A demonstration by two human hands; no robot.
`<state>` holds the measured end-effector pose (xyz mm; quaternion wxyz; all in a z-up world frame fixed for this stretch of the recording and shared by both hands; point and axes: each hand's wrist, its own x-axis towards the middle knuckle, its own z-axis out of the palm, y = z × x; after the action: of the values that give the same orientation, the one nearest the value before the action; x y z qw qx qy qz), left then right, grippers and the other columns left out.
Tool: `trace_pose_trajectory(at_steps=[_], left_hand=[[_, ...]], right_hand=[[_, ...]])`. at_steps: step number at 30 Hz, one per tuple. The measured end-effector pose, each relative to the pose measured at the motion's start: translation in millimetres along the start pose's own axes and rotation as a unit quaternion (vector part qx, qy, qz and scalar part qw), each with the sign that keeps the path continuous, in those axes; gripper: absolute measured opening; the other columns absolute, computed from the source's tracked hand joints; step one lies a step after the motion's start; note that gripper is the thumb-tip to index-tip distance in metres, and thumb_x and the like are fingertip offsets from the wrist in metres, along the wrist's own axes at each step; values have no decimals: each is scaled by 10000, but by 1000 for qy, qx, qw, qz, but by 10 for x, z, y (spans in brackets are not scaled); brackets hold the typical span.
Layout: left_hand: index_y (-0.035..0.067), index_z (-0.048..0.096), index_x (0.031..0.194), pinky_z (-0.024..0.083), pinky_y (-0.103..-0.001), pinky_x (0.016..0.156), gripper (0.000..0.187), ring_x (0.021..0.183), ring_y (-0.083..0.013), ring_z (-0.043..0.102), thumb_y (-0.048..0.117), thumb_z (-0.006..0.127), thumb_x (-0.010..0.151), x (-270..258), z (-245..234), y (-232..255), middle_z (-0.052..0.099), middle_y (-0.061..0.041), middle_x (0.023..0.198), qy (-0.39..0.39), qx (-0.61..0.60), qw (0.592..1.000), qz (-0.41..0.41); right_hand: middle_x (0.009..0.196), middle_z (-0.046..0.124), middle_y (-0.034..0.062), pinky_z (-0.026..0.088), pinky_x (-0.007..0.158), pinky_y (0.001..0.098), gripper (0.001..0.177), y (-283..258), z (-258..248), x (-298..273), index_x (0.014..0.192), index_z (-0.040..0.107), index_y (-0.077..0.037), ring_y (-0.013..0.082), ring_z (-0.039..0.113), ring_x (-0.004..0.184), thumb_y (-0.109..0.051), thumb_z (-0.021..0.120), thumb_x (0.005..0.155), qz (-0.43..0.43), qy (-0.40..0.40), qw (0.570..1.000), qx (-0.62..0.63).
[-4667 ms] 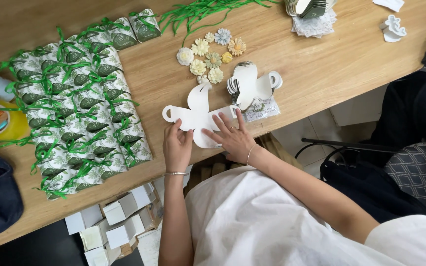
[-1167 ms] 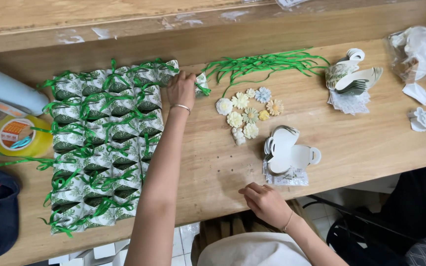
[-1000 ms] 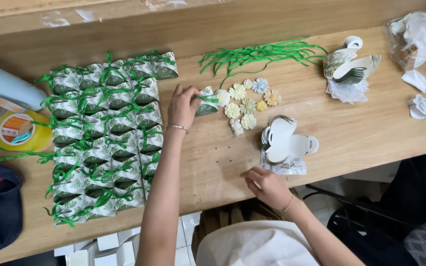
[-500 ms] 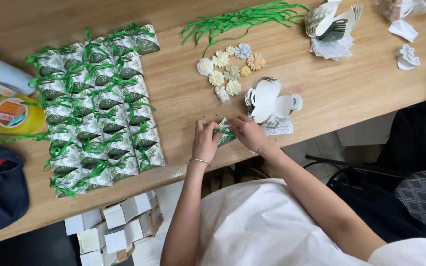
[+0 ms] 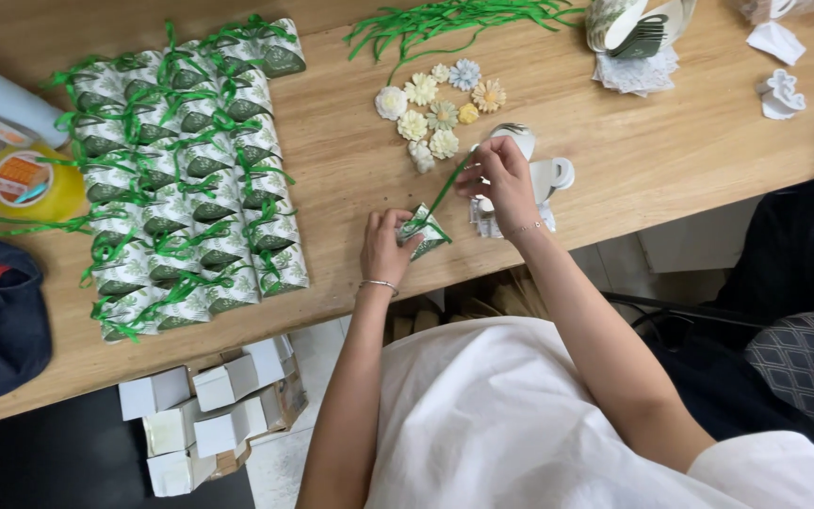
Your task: Packing flower-shaped candles into decorative gift boxes and placing finished products on a display shelf.
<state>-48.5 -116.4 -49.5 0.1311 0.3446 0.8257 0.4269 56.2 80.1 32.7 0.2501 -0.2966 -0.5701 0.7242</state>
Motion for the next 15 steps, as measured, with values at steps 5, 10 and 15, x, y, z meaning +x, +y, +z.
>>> trace_pose_trajectory(at_steps=[5, 10, 15], left_hand=[[129, 625, 1031, 545, -404, 765, 418, 937, -246, 647, 197, 897, 722, -45, -31, 58, 625, -44, 987, 23, -22, 999, -2], [84, 621, 977, 545, -384, 677, 370, 773, -224, 653, 246, 890, 783, -84, 31, 63, 639, -51, 882, 32, -33, 997, -54], [75, 700, 831, 565, -341, 687, 201, 737, -189, 698, 200, 847, 775, -108, 236, -92, 707, -49, 814, 47, -79, 994, -66]], right_hand=[[1069, 704, 97, 641, 798, 354, 119, -207, 127, -97, 1115, 478, -88, 190, 729, 926, -177, 519, 1047, 49, -8, 993, 111], [1175, 620, 21, 621, 816, 331, 382, 265, -19, -185, 1326, 450, -100, 117, 654, 1003, -123, 632, 992, -30, 9, 999, -35], [862, 766, 61, 596, 654, 284, 139, 1063, -149, -367, 1035, 729, -28, 131, 731, 724, -89, 693, 916, 84, -119, 975, -169]])
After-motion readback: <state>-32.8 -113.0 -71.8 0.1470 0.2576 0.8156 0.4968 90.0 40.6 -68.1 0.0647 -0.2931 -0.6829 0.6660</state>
